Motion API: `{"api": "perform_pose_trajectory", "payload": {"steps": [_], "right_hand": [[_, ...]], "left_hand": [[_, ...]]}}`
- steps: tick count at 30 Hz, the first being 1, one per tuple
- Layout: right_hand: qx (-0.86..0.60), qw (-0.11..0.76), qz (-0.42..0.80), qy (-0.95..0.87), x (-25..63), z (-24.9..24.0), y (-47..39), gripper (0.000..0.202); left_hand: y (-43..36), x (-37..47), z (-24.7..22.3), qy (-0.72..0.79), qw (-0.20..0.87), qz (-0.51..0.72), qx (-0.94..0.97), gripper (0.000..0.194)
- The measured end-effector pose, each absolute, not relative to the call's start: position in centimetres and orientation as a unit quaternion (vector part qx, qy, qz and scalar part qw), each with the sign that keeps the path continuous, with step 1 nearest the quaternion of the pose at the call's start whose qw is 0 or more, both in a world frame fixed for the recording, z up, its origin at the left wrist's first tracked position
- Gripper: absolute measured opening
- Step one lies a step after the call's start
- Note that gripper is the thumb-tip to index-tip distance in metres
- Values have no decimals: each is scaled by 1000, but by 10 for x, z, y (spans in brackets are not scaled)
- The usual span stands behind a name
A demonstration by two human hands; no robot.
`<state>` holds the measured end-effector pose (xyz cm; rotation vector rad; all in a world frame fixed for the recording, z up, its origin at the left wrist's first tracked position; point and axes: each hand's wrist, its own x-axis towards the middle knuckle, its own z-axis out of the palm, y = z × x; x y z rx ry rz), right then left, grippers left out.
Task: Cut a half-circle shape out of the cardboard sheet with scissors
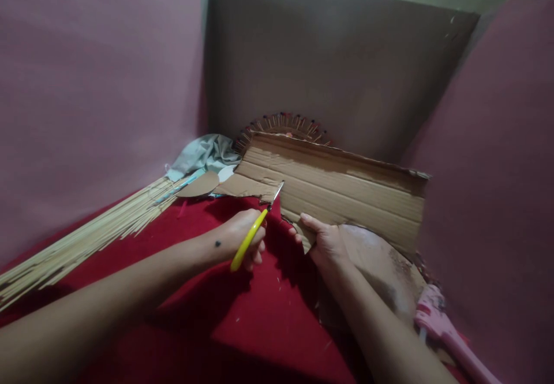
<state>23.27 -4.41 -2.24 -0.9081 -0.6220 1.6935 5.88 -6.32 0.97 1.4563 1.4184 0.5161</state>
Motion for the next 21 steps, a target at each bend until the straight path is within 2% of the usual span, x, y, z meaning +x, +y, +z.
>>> {"api": "perform_pose_trajectory", "payload": {"steps": [4, 8, 21], "right_hand": [[-374, 525, 714, -273, 235, -22, -42, 11], [-372, 516, 718, -282, 237, -21, -41, 8], [-412, 504, 695, -305, 231, -14, -47, 15]], "left_hand": [[-65, 52, 15, 561, 533, 243, 585, 10], [-66, 46, 17, 537, 565, 246, 577, 5], [-68, 22, 37, 546, 575, 197, 577, 2]]}}
